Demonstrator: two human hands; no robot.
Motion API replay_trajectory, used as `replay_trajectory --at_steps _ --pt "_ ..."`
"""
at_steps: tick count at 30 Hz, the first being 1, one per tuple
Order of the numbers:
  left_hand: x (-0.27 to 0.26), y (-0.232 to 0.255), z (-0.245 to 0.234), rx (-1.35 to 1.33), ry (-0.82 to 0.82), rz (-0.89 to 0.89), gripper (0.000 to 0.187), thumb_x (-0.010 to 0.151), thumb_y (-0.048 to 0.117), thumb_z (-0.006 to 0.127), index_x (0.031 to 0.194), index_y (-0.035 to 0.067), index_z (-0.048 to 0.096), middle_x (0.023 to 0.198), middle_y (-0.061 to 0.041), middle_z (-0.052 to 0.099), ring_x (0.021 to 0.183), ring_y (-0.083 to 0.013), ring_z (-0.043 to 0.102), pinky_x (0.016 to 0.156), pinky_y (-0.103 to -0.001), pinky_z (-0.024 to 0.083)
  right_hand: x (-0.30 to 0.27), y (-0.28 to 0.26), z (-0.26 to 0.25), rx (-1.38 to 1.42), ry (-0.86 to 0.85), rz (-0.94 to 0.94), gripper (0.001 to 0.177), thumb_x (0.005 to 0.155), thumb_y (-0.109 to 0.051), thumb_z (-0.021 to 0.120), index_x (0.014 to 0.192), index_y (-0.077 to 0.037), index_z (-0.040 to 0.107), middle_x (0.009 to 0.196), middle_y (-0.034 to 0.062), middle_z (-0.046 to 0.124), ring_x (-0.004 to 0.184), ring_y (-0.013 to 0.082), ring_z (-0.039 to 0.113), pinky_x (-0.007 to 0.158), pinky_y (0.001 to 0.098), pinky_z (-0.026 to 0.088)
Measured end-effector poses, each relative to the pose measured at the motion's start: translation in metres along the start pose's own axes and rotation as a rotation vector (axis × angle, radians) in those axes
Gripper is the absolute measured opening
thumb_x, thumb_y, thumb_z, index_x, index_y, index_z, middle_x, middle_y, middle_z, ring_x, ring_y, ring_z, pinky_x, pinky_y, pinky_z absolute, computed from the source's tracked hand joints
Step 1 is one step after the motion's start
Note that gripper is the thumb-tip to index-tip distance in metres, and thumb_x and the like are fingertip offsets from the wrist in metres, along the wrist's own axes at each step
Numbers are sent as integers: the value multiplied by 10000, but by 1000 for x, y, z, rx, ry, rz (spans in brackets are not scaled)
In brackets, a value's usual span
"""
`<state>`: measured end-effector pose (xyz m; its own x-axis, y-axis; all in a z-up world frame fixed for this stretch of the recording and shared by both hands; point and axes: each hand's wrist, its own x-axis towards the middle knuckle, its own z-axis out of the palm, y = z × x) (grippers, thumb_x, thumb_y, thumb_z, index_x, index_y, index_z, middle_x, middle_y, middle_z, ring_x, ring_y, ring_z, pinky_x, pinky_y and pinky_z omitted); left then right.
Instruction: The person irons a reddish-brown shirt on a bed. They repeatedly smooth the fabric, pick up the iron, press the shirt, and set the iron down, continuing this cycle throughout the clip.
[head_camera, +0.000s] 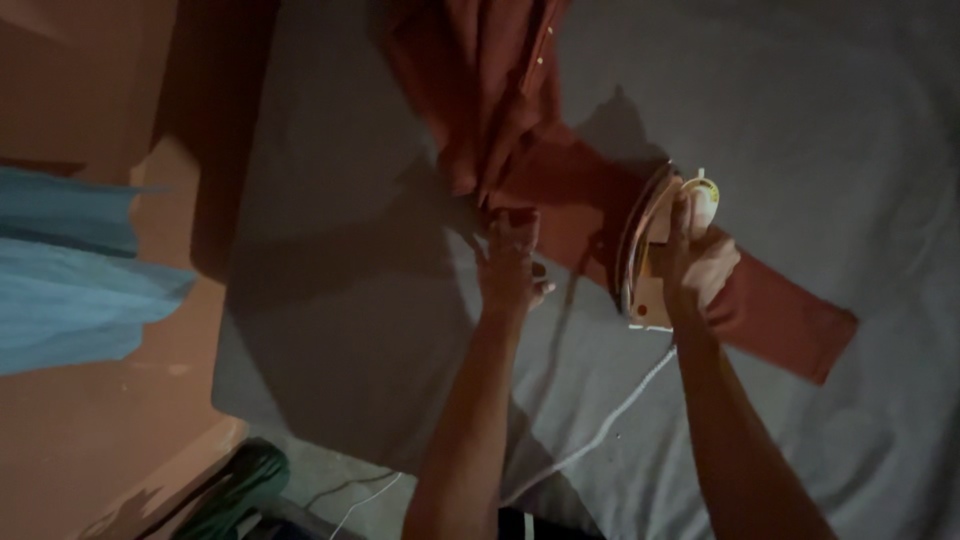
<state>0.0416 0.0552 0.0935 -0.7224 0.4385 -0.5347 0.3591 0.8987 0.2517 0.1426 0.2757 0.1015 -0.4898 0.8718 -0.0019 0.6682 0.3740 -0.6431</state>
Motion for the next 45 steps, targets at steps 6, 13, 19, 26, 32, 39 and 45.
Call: replay_trajectory --at_steps 6,13,19,26,32,39,45 --pt "11 -6 28 88 75 61 1224 739 552 847 1627 355 29 1698 -205 -14 1567 -391 68 1213 -655 111 -15 22 -16 -172 -71 -359 486 1071 -467 596 995 -4 725 699 126 684 524 164 633 420 310 500" --pt "11 -9 31 5 80 87 1180 759 428 856 1629 308 68 1689 -247 5 1567 -436 93 1217 -637 147 -47 48 -36 -287 -569 -126 272 1071 -345 551 1178 -128 676 738 119 686 427 154 600 344 333 464" --pt "23 -11 49 17 250 145 1045 803 337 816 1629 206 189 1699 -245 88 1568 -426 153 1242 -574 205 -68 30 -64 -168 -432 107 587 1023 -555 660 952 20 754 725 135 741 587 189 721 472 325 571" --pt "9 34 64 65 254 364 977 802 246 808 1602 87 271 1660 -264 172 1533 -419 209 1201 -588 242 -58 48 -125 165 -277 123 625 943 -584 661 999 35 730 748 140 744 618 206 763 521 354 584" --pt "-19 100 81 -99 216 502 947 810 223 789 1594 93 274 1648 -281 208 1519 -447 257 1179 -560 315 -35 88 -165 190 -120 -187 496 1017 -462 710 1029 34 734 820 154 747 701 252 734 586 367 569" --pt "-49 123 105 -7 446 183 948 822 207 795 1611 126 275 1616 -320 192 1498 -492 223 1190 -578 297 -1 148 -175 -131 -137 -248 562 969 -531 662 1013 26 720 851 216 728 697 301 743 588 417 604" --pt "-20 109 143 -545 729 -92 655 832 178 751 1413 3 505 1442 -384 350 1292 -516 406 998 -538 450 0 124 -188 95 -277 27 627 896 -597 670 1041 9 734 782 177 741 682 279 754 605 429 597"
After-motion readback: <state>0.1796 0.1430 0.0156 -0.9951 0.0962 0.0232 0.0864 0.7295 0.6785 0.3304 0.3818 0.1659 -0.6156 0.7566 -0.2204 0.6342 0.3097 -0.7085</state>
